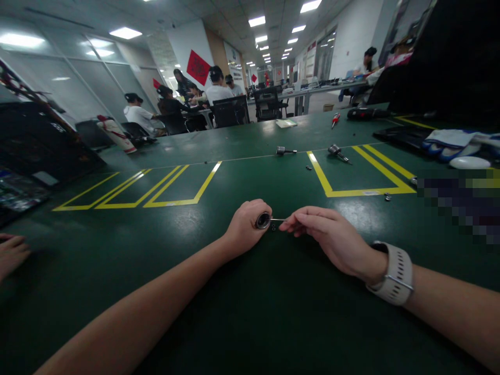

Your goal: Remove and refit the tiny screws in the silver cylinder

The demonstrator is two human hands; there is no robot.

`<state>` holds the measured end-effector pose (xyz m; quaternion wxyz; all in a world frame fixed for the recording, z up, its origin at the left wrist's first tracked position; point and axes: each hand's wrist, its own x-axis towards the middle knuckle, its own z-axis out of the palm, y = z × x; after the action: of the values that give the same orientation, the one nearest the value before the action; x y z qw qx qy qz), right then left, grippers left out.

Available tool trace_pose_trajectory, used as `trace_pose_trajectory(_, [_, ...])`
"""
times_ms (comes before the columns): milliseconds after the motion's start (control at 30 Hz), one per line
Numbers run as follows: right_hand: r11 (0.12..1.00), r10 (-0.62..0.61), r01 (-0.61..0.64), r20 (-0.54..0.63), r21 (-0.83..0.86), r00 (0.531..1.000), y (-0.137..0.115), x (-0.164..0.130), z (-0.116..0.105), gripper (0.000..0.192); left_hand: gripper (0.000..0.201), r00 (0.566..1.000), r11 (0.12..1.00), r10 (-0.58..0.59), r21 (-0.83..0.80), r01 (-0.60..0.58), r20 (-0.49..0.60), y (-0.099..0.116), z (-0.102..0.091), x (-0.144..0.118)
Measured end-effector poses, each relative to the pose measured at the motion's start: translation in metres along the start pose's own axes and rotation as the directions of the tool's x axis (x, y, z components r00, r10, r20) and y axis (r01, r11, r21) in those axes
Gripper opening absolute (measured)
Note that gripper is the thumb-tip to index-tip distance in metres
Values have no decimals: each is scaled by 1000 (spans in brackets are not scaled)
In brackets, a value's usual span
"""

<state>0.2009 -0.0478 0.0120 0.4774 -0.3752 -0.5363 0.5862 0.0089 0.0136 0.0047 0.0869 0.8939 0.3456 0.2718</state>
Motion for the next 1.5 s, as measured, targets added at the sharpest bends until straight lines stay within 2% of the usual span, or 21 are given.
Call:
trace_pose_trajectory(100, [990, 58, -60, 15, 127, 998, -1, 3, -1, 20, 11, 1000, 997, 18, -78, -20, -18, 1, 0, 0])
trace_pose_trajectory(200, [990, 59, -58, 0, 126, 998, -3, 1, 0, 19, 11, 1000, 994, 6, -105, -9, -24, 2, 0, 1])
trace_pose_trajectory(333, [1000, 10, -10, -30, 0, 1000, -3, -3, 4, 19, 11, 1000, 998, -24, -56, 23, -13, 2, 0, 1])
trace_pose_trajectory(433, [998, -17, 17, 4, -67, 1000, -1, -3, 3, 20, 11, 1000, 999, -30, 11, 30, -2, 0, 0, 1])
trace_pose_trajectory(667, [991, 111, -114, 36, 66, 993, -5, 2, -2, 19, 9, 998, 994, 19, 106, -26, 65, 2, -1, 0])
trace_pose_trajectory(867, [989, 109, -112, 30, 98, 994, -3, 2, -2, 18, 10, 999, 997, -40, 70, 38, 26, 0, 1, 2])
trace_pose_trajectory(967, [992, 103, -103, 9, 73, 995, -3, 1, 0, 18, 11, 997, 990, -82, 112, 81, 3, -1, 2, 3])
trace_pose_trajectory(1233, [996, 69, -67, -42, 60, 997, -5, -1, 4, 17, 12, 996, 966, -79, 250, 67, 38, 3, 1, 1])
trace_pose_trajectory(1400, [994, 10, 3, -119, 110, 993, -2, -1, 2, 16, 12, 991, 959, -133, 252, 127, 4, 1, 2, 1])
trace_pose_trajectory(1500, [998, -41, 50, -198, 37, 979, 0, 0, 0, 17, 11, 982, 960, -181, 208, 190, -62, -2, 4, 1])
